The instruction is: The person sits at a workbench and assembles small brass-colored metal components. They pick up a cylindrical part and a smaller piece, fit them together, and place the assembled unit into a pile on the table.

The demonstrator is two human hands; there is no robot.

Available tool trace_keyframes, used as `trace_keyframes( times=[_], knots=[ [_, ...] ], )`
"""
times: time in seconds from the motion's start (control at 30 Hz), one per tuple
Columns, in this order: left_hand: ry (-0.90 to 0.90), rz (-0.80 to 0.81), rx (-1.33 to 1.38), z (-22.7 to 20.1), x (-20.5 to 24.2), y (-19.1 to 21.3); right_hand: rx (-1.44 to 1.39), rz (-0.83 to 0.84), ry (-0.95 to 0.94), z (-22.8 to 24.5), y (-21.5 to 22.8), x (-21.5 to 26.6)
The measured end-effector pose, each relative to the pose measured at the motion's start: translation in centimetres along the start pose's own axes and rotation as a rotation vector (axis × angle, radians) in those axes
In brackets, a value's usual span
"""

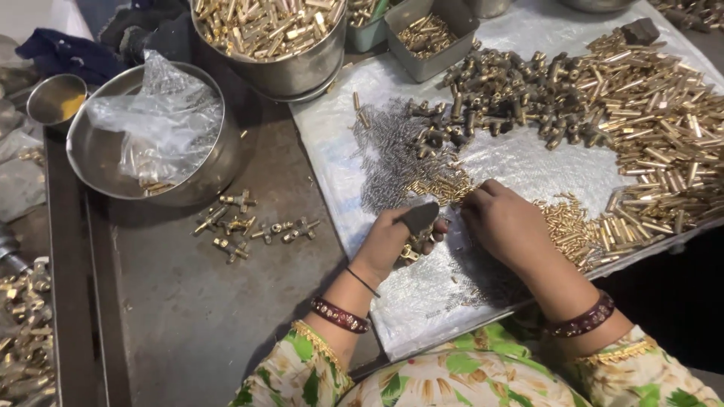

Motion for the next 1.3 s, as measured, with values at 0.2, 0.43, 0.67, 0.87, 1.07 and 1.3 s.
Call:
trace_keyframes(
  times=[0.2, 0.43, 0.67, 0.87, 1.07, 1.3],
  knots=[
    [0.041, -0.060, 0.007, -1.1, 0.5, -0.4, 0.054, 0.017, 0.007, -1.0, -0.9, 0.3],
    [0.061, -0.081, 0.107, 0.2, 0.1, 0.4, 0.099, 0.055, -0.018, 0.0, -0.1, 0.3],
    [0.032, -0.167, 0.052, 3.2, -1.3, 3.1, -0.579, -0.011, -0.085, 1.7, 1.1, 1.6],
    [0.046, -0.231, 0.161, 2.6, -0.7, 3.3, -0.614, -0.206, 0.206, 5.9, 2.7, 2.4],
    [0.033, -0.308, 0.186, 0.7, 0.0, 2.6, -0.440, -0.290, 0.266, 7.4, 3.4, 3.0],
    [-0.020, -0.239, 0.129, 2.5, -1.1, 3.6, -0.349, -0.345, 0.297, 8.0, 3.8, 3.1]
  ],
)
Point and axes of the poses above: each hand's wrist, its own x-axis away from the middle knuckle, its own y-axis out of the back of the hand, z = x × y, the point moved 10 cm from there along -x, towards the middle knuckle, and after that the axes turned 4 degrees about -z, right-handed, at the moved point
